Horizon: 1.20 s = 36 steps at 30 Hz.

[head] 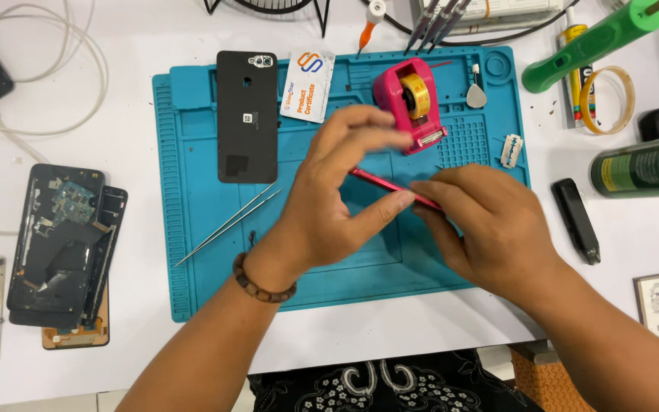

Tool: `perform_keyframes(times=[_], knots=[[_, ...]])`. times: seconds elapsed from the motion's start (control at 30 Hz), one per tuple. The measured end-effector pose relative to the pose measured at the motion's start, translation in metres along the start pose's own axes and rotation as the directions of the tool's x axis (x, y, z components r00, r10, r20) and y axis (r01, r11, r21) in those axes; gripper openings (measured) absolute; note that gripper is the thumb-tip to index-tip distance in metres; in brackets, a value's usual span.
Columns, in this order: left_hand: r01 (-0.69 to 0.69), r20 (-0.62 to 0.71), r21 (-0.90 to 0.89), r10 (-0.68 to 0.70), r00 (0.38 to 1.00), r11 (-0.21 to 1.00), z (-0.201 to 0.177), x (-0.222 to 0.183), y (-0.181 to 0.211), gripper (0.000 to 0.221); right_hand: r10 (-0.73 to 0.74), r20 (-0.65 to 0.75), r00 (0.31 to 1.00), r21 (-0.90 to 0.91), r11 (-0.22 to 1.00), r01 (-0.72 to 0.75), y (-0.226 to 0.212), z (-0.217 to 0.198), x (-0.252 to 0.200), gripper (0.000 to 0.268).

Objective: The person uses a razor blade to pry open the back cover of a red smartphone. They then separate the back cover from the main body, revealing the internal components, including the battery and circuit board. The person continues to manipulate the internal parts of the phone.

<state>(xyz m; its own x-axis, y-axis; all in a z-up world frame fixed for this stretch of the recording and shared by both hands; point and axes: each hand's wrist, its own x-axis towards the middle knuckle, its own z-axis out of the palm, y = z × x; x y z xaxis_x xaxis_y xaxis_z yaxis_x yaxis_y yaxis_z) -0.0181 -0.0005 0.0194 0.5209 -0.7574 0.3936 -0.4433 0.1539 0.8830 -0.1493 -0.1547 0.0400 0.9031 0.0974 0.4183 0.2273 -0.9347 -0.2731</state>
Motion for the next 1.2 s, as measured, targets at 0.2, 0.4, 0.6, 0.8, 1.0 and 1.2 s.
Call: perform_keyframes(times=[0.2,0.4,0.6,0.8,1.0,1.2], knots=[[0.305,0.029,-0.508,-0.338,0.941,0.805,0.015,-0.002,0.017,0.056,-0.109,-0.282,0.953,-0.283,0.959,0.026,-0.006,-0.003,0.009,0.016],[0.384,0.241,-0.877,-0.426,0.872,0.289,0.006,-0.007,0.0,0.073,-0.287,-0.223,0.931,-0.321,0.924,0.208,0.006,0.004,0.009,0.023],[0.554,0.189,-0.737,-0.669,0.718,0.386,0.004,0.006,0.017,0.043,-0.183,-0.089,0.979,-0.172,0.971,0.166,0.009,-0.008,0.014,0.032],[0.306,0.06,-0.758,-0.405,0.912,0.576,0.007,-0.004,0.017,0.048,0.498,0.062,0.865,0.646,0.641,-0.415,0.011,-0.018,-0.003,0.069],[0.356,0.302,-0.88,-0.209,0.93,0.315,0.021,-0.01,0.008,0.056,0.598,0.226,0.769,0.934,0.092,-0.346,0.034,-0.004,-0.01,0.034],[0.516,0.439,-0.767,-0.276,0.855,0.381,0.011,-0.006,0.011,0.025,0.434,0.3,0.85,0.848,0.288,-0.446,0.04,-0.012,0.004,0.039]])
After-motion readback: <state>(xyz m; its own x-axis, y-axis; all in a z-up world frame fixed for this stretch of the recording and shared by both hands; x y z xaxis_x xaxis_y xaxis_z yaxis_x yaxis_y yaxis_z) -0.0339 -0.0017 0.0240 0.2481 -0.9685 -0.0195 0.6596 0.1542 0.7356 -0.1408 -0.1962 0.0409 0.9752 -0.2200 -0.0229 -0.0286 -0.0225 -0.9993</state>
